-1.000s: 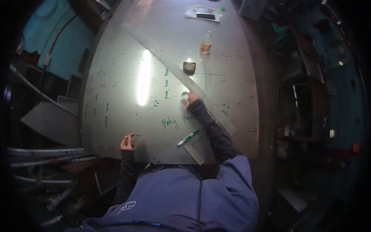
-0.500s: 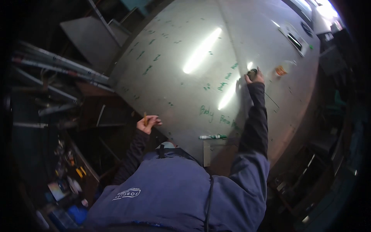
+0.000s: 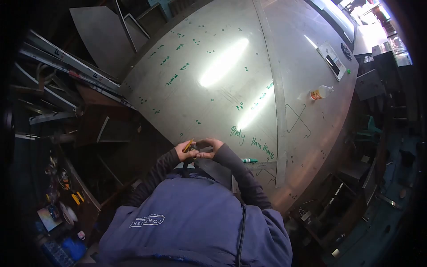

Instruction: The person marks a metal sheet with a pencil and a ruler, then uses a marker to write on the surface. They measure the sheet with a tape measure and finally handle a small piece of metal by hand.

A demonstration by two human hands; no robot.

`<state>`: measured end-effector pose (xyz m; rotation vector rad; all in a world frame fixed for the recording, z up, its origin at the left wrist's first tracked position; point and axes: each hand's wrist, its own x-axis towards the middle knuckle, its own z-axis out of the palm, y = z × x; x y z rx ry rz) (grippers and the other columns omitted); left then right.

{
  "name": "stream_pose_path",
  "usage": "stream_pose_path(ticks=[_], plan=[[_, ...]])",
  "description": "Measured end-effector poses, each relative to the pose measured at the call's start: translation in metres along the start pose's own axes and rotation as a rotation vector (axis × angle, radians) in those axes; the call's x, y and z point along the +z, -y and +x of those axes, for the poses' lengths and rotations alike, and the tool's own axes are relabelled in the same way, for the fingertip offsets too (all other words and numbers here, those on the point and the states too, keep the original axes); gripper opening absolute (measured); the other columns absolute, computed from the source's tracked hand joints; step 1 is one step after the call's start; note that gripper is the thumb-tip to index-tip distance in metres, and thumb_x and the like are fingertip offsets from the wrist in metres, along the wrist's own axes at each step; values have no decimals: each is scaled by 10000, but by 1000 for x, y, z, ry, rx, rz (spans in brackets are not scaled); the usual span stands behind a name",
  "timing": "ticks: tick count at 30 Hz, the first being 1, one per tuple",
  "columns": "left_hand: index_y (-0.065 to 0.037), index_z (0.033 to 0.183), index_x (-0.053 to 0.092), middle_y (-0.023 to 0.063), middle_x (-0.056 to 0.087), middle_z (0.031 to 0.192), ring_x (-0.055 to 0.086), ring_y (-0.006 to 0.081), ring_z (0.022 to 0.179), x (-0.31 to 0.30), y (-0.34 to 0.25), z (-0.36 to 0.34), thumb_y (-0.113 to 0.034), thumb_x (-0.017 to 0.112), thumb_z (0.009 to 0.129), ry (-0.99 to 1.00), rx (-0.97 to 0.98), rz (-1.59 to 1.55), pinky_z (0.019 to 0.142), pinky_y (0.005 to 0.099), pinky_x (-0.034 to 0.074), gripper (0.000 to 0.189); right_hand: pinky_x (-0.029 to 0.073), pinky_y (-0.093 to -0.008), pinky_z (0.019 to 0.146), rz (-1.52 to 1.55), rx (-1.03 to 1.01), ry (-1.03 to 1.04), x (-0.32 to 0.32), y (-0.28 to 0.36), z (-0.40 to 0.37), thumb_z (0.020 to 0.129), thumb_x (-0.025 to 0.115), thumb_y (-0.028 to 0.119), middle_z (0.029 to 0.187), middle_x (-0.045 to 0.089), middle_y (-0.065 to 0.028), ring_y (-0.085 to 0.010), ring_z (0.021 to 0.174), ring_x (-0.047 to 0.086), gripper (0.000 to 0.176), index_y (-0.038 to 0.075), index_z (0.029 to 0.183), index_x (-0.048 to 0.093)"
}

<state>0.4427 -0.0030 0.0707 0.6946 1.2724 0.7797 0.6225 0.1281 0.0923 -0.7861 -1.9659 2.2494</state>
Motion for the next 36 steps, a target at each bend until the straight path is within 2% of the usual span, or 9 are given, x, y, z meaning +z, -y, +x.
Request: stream_pose_path(ticks=[7,11,15,17,19,22,27,30,36], plan=[[-28,1225,513,160,629,1071,595,196,1018,-11,7,-18,-472,617,847,-142,-51,235,863,328,461,591,473,-293,762,-35,48,219,19,-7,31,759,762,173,867,619,-39,-118,811,569,428,49,1119,566],[-46,1042,626,107,672,879,646,141,785,-36,25,-50,-394,610,873,-99,-136,228,717,285,495,387,500,-262,704,139,-77,161,-4,-33,57,737,713,52,851,630,-37,-118,803,602,419,30,1126,560],[-32,931,662,72,673,792,635,96,737,-68,112,-105,-252,584,900,-163,-23,-74,682,256,494,235,552,-303,626,281,-21,-351,-128,-55,99,801,672,63,877,661,-94,-180,783,653,390,29,1162,528],[-36,897,668,75,679,791,647,117,730,-83,138,-136,-202,583,892,-111,-191,-94,687,266,499,187,553,-297,646,347,-104,-505,-195,-57,119,798,686,58,869,665,-122,-188,782,653,384,29,1147,529],[-44,903,666,92,676,788,661,164,729,-86,137,-159,-202,587,881,-135,-168,367,689,293,501,178,564,-324,732,622,-141,-956,-238,-38,131,777,713,58,984,636,-195,-244,830,651,439,-11,1143,481],[-57,888,665,105,662,754,659,212,714,-81,117,-159,-218,561,890,-150,-128,503,678,327,496,192,557,-363,800,208,-67,-999,-250,-35,141,754,748,72,1050,616,-190,-272,898,641,479,-27,1152,500],[-60,852,654,104,654,737,653,232,725,-85,120,-121,-295,516,925,-245,-117,354,686,344,488,282,409,-432,1008,-928,-183,-798,-183,-63,158,709,725,157,1444,276,-209,-402,1236,414,681,88,1323,441],[-66,860,660,103,659,748,651,243,742,-90,111,-106,-317,511,927,-254,-143,363,704,352,485,300,307,-434,1085,-1001,-119,-719,-130,-36,152,765,645,177,1498,181,-202,-426,1311,294,787,97,1440,250],[-49,840,657,86,649,724,633,211,695,-102,114,-99,-295,514,934,-257,-151,374,675,342,473,300,249,-443,1111,-1229,-43,-636,-127,-45,163,816,557,225,1522,156,-156,-417,1351,238,743,85,1454,202]])
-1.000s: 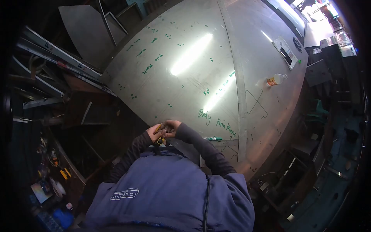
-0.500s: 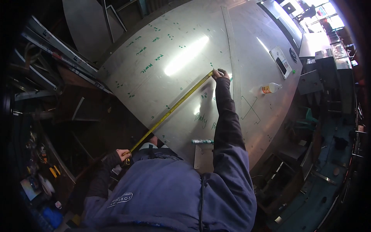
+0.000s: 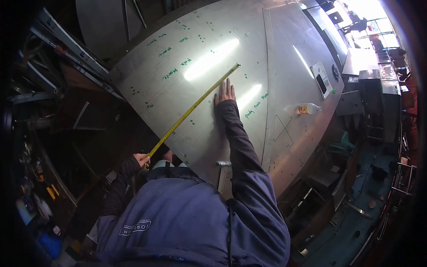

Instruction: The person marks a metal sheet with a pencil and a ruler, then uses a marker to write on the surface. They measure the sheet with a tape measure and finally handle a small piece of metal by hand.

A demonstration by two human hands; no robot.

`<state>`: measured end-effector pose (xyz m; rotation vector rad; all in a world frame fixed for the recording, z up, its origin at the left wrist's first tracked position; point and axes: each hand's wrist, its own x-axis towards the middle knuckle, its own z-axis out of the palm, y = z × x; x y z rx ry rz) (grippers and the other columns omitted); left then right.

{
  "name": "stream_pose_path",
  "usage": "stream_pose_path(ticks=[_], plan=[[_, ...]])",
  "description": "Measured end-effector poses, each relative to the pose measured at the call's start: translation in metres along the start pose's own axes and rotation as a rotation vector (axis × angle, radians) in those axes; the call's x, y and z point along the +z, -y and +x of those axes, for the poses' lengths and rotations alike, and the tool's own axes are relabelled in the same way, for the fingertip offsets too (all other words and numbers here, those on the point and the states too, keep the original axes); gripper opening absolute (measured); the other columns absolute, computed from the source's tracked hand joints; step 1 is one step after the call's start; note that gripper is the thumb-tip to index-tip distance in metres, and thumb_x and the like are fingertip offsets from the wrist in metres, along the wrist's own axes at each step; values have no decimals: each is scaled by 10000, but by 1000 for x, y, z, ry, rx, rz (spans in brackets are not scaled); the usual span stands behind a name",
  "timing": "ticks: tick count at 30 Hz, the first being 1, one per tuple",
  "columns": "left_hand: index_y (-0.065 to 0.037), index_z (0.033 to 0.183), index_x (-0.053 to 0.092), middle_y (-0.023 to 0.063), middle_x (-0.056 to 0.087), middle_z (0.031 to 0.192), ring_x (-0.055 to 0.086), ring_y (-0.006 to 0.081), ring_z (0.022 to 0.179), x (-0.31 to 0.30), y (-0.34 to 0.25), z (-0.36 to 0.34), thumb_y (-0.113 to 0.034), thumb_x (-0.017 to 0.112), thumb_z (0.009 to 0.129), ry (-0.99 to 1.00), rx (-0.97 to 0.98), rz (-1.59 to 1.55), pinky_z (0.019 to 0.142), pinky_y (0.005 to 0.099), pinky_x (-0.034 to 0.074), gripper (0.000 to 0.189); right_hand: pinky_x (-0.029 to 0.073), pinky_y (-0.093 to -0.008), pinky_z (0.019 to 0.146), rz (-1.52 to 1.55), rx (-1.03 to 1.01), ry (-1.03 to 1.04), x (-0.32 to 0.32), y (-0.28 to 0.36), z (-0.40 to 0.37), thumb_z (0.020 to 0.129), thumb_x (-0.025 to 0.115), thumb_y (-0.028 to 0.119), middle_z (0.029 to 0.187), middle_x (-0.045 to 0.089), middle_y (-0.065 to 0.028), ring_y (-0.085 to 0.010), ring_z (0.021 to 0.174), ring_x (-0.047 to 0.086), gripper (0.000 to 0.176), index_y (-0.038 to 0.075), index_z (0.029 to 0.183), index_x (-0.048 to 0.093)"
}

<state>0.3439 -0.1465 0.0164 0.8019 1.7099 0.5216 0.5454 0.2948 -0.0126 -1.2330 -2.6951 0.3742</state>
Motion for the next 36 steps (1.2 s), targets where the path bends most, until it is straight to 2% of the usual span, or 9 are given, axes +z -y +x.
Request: stream_pose_path(ticks=[2,7,10,21,25,27,29,33,36], plan=[[-50,835,656,89,651,727,636,221,697,-7,-1,-1,-296,517,931,-3,7,19,677,347,474,299,253,-443,1108,53,-12,-55,-4,5,3,815,554,216,1521,162,-153,-415,1353,238,735,85,1452,213],[-55,835,656,96,654,733,645,243,709,-16,-2,3,-297,525,922,-2,-3,92,683,355,477,289,270,-477,1088,-50,-12,84,-7,8,5,824,507,215,1497,259,-117,-407,1350,250,641,73,1416,309],[-58,842,654,93,653,729,648,240,717,-17,-1,5,-300,524,922,-17,-1,94,683,354,479,286,275,-486,1078,-65,-10,37,-6,9,4,830,488,216,1485,296,-100,-396,1349,263,617,73,1408,327],[-48,855,647,87,647,719,636,209,691,-24,-2,12,-287,526,921,14,-6,49,677,333,483,276,290,-460,1083,-68,34,104,-14,11,9,803,513,238,1497,281,-89,-377,1349,280,665,111,1423,310],[-65,839,673,99,657,719,654,222,698,-20,17,20,-279,547,898,22,44,-8,677,333,497,255,328,-461,1061,-33,-49,2,1,-3,10,795,543,247,1483,315,-79,-387,1327,322,656,120,1408,346],[-66,840,676,98,658,718,655,222,696,-26,-6,9,-288,544,899,2,-14,28,676,336,498,265,338,-453,1053,-13,-58,-9,3,-6,11,783,557,238,1468,341,-83,-398,1308,345,659,116,1399,361],[-77,848,682,98,661,723,656,224,700,-23,4,12,-313,544,894,-14,0,25,677,341,498,278,346,-448,1046,-34,-79,-27,-1,-1,10,777,558,226,1457,361,-84,-409,1292,364,656,114,1394,369],[-93,854,688,92,668,734,658,228,709,-25,6,17,-345,542,889,2,-108,58,683,344,500,293,297,-462,1071,-66,-15,65,-1,-1,10,816,501,252,1503,283,-50,-346,1352,292,638,132,1418,328],[-78,840,679,72,651,726,628,192,701,-25,5,19,-339,528,903,38,-161,44,688,330,478,308,291,-459,1076,-99,0,98,-3,1,11,819,488,255,1512,262,-40,-337,1364,274,648,135,1429,306]])
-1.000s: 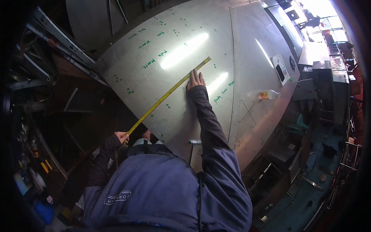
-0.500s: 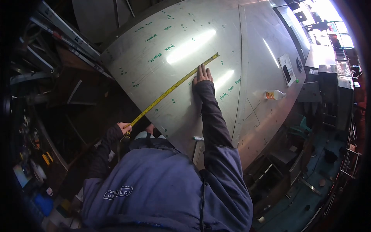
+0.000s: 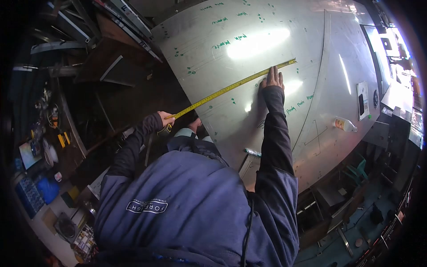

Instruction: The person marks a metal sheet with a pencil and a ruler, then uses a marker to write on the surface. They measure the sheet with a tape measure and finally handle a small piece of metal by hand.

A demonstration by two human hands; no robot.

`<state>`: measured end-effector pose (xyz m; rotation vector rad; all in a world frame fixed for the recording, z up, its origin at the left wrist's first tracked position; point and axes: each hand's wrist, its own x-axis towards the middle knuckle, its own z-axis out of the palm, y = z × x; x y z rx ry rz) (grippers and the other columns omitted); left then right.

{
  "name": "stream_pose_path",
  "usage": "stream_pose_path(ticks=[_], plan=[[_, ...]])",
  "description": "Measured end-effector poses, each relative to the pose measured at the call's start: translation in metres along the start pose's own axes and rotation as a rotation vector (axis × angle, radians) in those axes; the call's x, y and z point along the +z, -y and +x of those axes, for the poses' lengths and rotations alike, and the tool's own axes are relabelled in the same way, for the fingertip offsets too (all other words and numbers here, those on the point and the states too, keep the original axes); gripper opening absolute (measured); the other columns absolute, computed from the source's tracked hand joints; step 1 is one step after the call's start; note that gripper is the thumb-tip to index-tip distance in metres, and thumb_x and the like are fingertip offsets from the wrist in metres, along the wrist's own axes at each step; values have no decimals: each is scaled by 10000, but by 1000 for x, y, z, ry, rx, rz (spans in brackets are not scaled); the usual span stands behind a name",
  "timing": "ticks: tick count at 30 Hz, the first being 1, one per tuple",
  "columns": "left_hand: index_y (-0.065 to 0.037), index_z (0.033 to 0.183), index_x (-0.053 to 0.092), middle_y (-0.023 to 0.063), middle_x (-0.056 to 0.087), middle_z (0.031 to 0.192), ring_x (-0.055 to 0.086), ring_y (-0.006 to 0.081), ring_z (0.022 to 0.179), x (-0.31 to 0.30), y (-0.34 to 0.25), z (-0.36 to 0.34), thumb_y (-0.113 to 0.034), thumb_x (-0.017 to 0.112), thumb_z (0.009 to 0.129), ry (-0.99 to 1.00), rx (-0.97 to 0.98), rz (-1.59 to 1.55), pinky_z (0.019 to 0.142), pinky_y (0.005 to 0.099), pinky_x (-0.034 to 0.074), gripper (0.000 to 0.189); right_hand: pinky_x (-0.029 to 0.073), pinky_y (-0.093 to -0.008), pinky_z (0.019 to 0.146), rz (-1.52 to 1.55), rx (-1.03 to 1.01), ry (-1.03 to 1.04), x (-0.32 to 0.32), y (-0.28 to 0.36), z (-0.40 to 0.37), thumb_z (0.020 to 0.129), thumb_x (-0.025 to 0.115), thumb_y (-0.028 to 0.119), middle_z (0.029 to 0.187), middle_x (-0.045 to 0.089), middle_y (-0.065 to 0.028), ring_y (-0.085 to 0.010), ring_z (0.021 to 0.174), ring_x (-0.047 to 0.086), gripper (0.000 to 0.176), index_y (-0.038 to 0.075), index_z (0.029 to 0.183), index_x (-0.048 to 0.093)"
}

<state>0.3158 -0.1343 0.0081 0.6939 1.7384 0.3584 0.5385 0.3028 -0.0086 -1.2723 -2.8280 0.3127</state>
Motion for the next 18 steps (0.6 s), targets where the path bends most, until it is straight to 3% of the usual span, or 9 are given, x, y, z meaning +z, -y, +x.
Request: stream_pose_path(ticks=[18], plan=[[-84,825,670,48,636,703,599,156,670,6,8,9,-356,537,910,28,14,-71,677,326,472,314,320,-444,1068,-45,-3,-45,0,3,-2,840,490,242,1489,304,-56,-360,1342,299,613,127,1419,325]])
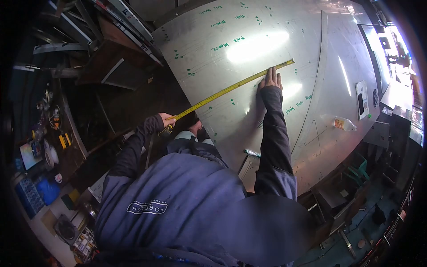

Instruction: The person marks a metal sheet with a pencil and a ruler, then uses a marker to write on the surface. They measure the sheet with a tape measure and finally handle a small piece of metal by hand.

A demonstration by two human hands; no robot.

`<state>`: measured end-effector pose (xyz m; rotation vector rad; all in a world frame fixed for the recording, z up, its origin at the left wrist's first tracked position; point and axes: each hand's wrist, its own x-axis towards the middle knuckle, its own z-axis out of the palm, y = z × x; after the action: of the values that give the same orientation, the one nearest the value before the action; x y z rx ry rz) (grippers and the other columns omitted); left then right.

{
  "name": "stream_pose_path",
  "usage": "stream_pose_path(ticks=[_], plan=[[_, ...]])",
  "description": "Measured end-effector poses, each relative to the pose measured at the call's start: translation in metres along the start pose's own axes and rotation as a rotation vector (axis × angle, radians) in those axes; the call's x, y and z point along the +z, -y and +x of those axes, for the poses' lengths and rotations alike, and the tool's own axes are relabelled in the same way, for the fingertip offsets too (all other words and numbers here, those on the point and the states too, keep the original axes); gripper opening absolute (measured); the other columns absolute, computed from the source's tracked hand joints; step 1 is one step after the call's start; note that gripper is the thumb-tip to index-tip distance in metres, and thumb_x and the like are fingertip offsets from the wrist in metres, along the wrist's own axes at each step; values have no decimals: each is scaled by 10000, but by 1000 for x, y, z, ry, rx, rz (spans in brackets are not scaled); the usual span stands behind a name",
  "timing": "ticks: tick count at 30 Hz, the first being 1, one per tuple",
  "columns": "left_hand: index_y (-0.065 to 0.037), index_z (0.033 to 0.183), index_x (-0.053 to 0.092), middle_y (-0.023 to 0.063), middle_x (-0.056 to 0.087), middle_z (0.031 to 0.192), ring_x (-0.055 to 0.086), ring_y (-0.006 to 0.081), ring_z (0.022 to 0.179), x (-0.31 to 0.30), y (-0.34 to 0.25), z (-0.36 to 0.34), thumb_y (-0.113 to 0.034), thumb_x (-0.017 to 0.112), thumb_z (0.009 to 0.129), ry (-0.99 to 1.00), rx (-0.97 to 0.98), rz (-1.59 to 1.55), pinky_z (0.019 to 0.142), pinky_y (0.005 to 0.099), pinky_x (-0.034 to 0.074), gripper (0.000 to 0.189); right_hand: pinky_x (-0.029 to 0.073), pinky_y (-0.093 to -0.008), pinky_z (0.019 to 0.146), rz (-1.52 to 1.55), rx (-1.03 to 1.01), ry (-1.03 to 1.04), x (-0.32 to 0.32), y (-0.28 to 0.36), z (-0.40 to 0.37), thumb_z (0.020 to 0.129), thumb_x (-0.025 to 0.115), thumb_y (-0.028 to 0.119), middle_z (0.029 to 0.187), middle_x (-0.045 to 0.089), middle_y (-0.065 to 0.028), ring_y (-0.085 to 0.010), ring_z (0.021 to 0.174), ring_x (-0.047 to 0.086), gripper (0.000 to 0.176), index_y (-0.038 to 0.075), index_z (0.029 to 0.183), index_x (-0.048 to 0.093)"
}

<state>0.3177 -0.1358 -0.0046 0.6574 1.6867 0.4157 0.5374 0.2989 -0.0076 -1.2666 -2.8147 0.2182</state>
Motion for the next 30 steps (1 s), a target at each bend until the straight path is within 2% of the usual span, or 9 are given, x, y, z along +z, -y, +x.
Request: stream_pose_path(ticks=[7,11,12,13,15,21,23,27,30], plan=[[-39,784,659,50,630,683,586,120,651,5,3,-4,-226,542,908,-27,331,-49,633,282,470,253,351,-442,1054,340,-11,-257,15,-5,-5,686,649,98,1437,321,-206,-421,1273,364,748,94,1375,356],[-63,754,675,39,649,675,619,107,639,22,-29,-16,-208,530,912,-19,384,-22,621,278,497,259,261,-472,1099,581,-23,-587,65,-10,-45,737,668,185,1431,265,-290,-426,1332,269,792,40,1413,281],[-50,753,672,36,648,677,615,104,642,28,-39,-16,-196,524,918,-8,427,-34,625,272,495,266,364,-460,1021,579,105,-619,82,0,-68,777,648,206,1331,408,-297,-410,1228,417,661,34,1358,381],[-37,752,669,33,653,688,616,107,652,32,-39,-14,-193,516,924,-3,396,-85,635,272,496,278,473,-421,868,846,394,-16,11,23,-98,812,634,257,1186,552,-247,-344,1007,575,554,31,1290,467],[-15,796,653,51,658,703,630,128,652,40,-69,-24,-194,505,936,45,370,-61,638,268,506,272,509,-345,745,1086,365,-19,-1,54,-153,835,629,366,965,658,-170,-239,795,631,516,49,1232,536],[17,925,620,103,667,785,652,163,677,117,-189,19,-200,496,964,398,267,-335,660,272,527,252,489,-289,813,1744,358,83,-8,69,-262,978,448,369,1075,630,-66,-127,935,588,468,72,1339,450],[28,1002,598,93,661,858,651,175,763,147,-196,53,-217,489,969,470,536,-191,700,297,535,270,472,-291,853,2031,390,2,8,71,-285,985,421,395,1148,591,-65,-131,1023,553,484,71,1344,442],[11,1054,634,29,647,898,587,98,808,203,-214,60,-203,539,945,457,671,-59,717,244,483,259,426,-301,930,1612,250,-378,41,52,-311,985,410,402,1209,548,-62,-151,1097,509,484,84,1349,428],[15,1044,637,27,647,876,581,94,787,229,-227,37,-198,541,943,517,672,-11,698,235,477,254,427,-319,941,1874,462,-586,43,49,-334,966,463,398,1217,544,-92,-176,1110,513,541,98,1400,343]])
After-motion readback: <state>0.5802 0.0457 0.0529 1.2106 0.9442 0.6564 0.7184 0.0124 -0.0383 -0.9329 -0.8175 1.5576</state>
